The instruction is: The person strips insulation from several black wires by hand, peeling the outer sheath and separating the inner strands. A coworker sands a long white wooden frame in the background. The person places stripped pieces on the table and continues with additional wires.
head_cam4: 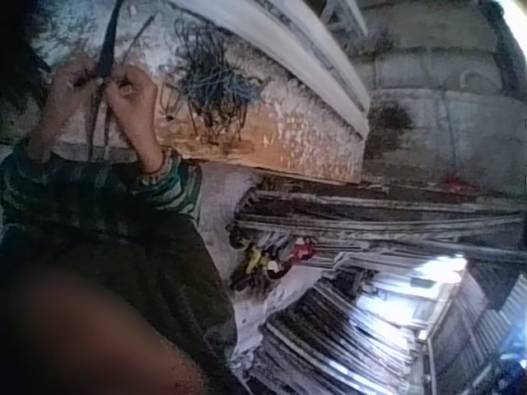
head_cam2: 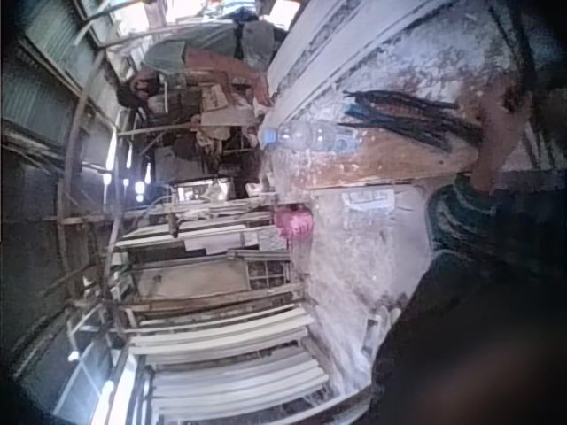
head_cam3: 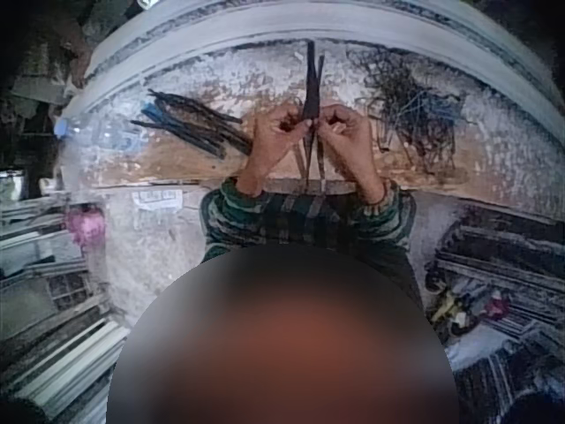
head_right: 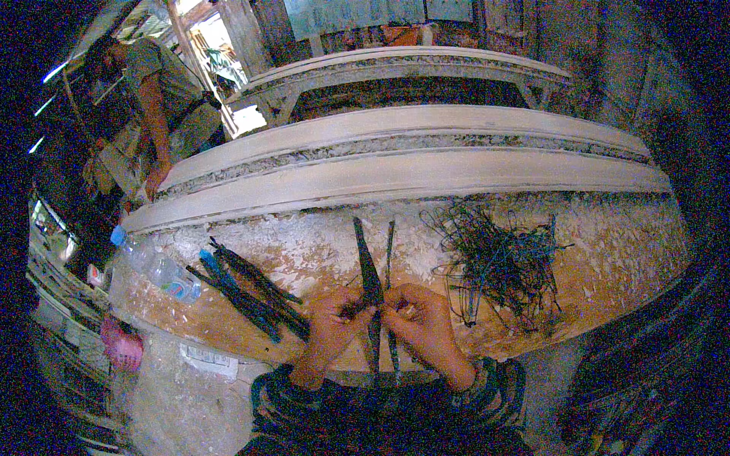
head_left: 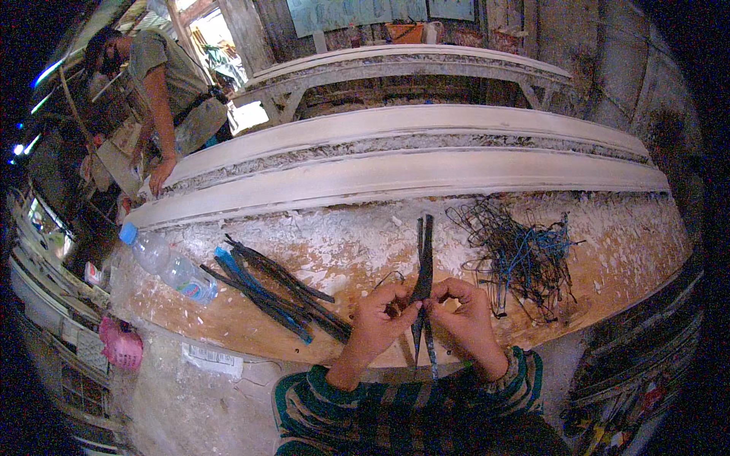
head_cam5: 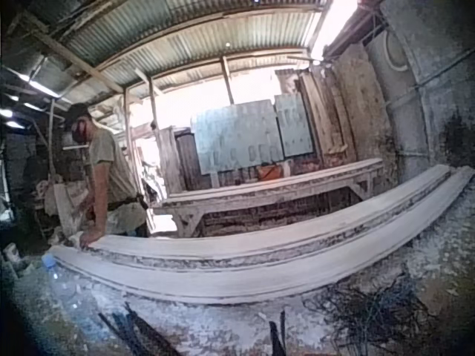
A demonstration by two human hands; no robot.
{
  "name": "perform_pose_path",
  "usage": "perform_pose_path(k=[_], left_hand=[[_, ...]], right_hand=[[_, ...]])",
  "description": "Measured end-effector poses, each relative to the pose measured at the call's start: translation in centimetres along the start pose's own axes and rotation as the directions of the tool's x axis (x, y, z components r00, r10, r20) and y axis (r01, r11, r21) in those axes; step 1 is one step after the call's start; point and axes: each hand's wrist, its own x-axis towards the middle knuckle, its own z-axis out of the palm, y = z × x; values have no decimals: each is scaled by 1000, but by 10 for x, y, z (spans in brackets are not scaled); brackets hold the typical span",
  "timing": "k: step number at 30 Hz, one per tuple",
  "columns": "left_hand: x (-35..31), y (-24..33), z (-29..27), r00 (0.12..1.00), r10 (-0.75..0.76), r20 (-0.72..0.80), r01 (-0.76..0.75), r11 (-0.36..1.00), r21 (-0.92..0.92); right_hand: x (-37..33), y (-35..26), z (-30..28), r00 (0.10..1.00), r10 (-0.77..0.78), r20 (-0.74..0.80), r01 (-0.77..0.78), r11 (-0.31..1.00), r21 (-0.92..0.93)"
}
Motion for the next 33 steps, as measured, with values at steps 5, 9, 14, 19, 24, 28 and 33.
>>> perform_pose_path(k=[5, 9, 14, 19, 24, 28, 33], left_hand=[[3, 3, -2, 995, 87, 47, -91, 991, 98], [5, 2, -3, 992, 116, 50, -120, 987, 103], [5, 0, -2, 983, 164, 86, -173, 977, 121], [5, 3, -1, 982, 146, 119, -162, 978, 133], [7, 3, -4, 965, 221, 143, -245, 953, 179], [4, 8, -3, 985, 116, 125, -127, 988, 85], [1, 5, -12, 980, 158, 125, -148, 986, -81]], right_hand=[[0, -3, 2, 998, -64, -13, 64, 998, -13], [0, -9, 1, 998, -58, -12, 57, 996, -61], [-1, -11, 1, 998, -51, -21, 50, 996, -80], [0, -5, 1, 988, -154, 5, 153, 980, -130], [0, -5, 1, 985, -172, -15, 168, 974, -150], [1, -7, 2, 986, -164, -29, 158, 976, -148], [1, -6, 2, 991, -126, -44, 118, 980, -162]])
